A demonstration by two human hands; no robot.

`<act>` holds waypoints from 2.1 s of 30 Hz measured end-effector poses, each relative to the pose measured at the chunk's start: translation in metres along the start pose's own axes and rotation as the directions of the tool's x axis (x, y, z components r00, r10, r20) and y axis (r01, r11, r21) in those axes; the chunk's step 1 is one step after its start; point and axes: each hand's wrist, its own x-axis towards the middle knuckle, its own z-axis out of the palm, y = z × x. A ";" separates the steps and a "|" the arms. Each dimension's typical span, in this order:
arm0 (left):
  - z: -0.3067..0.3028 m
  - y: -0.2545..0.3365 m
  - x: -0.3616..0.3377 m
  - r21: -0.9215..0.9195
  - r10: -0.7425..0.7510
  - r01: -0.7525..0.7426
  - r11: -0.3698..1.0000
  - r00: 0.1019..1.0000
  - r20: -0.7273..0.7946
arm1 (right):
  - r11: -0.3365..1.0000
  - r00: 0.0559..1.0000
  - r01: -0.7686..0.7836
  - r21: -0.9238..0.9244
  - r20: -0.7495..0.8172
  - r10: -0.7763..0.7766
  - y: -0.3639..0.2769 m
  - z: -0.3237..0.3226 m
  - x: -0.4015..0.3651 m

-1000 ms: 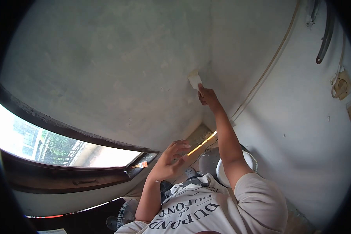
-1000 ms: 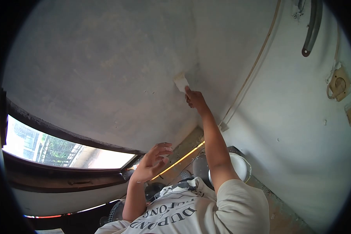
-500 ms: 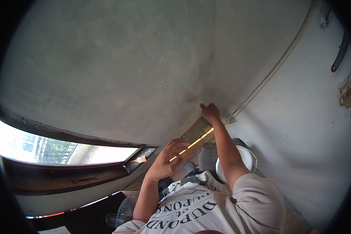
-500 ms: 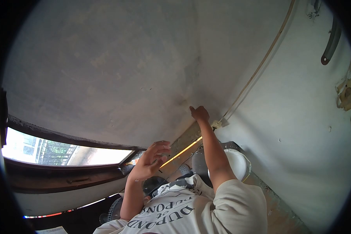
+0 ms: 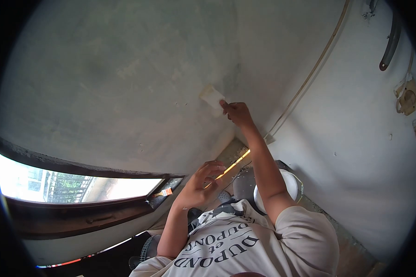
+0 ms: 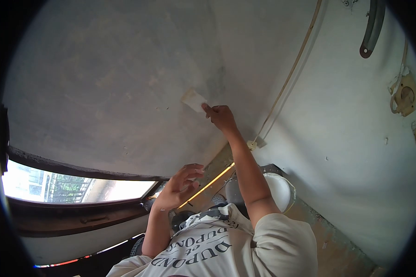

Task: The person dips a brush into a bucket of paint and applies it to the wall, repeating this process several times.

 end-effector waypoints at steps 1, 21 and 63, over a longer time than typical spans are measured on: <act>0.001 0.002 0.001 0.007 0.004 -0.004 1.000 1.000 0.007 | 0.997 0.999 0.027 0.074 0.028 -0.030 0.020 0.011 0.011; 0.016 -0.001 -0.015 0.093 -0.084 0.082 0.992 0.996 0.012 | 0.809 0.926 -0.247 -0.533 -0.376 0.035 0.214 0.075 0.051; 0.011 0.005 -0.009 0.107 0.035 -0.035 0.994 0.999 0.005 | 0.907 0.960 -0.168 -0.386 -0.273 0.061 0.101 0.018 0.057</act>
